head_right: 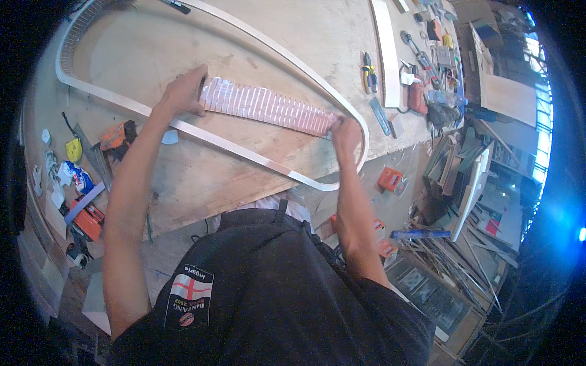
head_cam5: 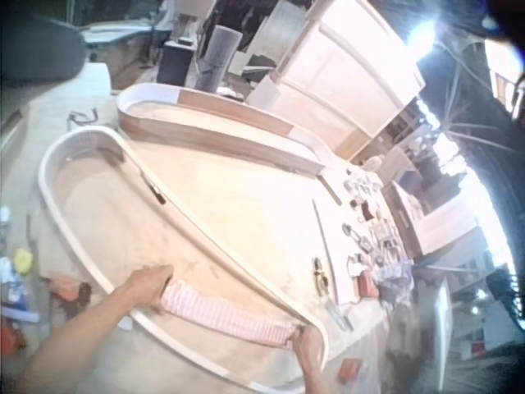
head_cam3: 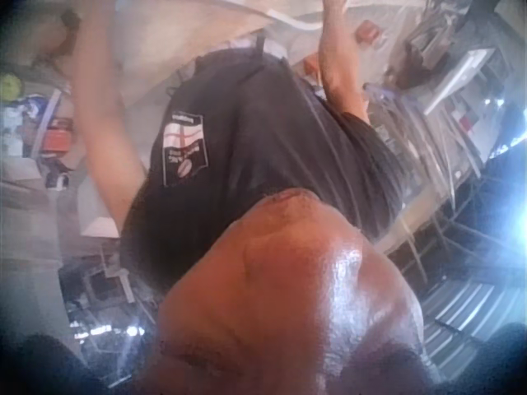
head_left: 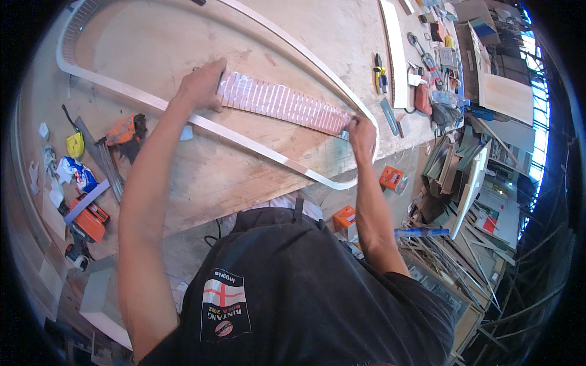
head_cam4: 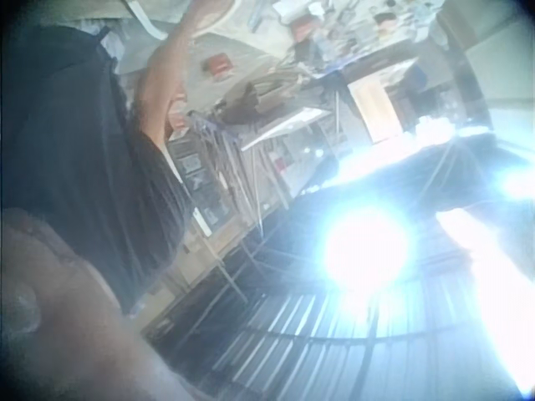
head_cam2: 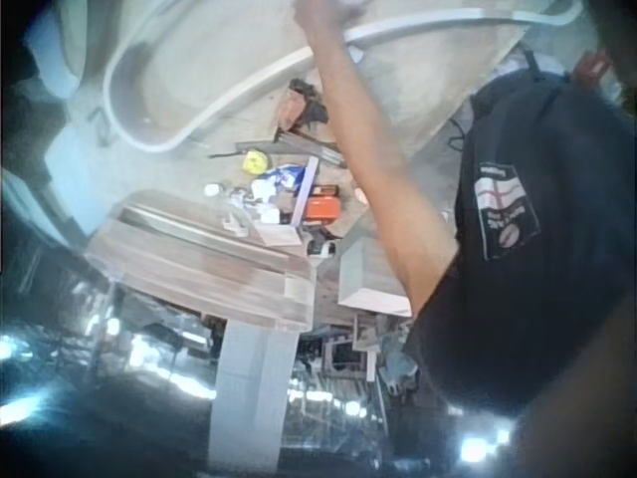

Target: The person assembles a curved wooden frame by applying glue to a long wooden strip and attaching it to a pre-shaped frame. They use a nail gun to secure the strip and a flexible ruler to measure and align the components.

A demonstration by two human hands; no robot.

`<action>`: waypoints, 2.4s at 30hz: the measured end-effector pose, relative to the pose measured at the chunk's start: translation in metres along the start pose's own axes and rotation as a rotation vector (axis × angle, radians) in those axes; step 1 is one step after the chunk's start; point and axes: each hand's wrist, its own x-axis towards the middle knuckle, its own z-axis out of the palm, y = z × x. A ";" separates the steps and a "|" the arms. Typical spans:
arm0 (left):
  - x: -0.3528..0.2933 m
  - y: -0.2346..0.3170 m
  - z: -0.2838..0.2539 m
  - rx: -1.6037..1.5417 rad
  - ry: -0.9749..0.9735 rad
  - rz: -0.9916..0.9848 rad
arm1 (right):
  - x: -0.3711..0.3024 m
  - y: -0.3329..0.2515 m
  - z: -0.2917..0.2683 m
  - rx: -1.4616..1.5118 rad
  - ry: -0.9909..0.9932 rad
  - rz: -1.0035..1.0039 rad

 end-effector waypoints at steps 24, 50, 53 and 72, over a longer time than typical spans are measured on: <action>0.001 -0.004 -0.010 -0.021 -0.073 0.009 | 0.056 -0.185 -0.028 0.047 -0.412 -0.313; -0.001 -0.001 -0.010 -0.006 -0.053 -0.010 | -0.075 -0.175 0.006 0.185 -0.011 -0.566; -0.002 0.004 -0.017 0.005 -0.101 -0.045 | -0.061 -0.123 0.025 0.239 0.097 -0.329; -0.001 -0.016 0.009 -0.037 0.009 0.054 | -0.054 -0.250 -0.012 0.482 0.101 -0.475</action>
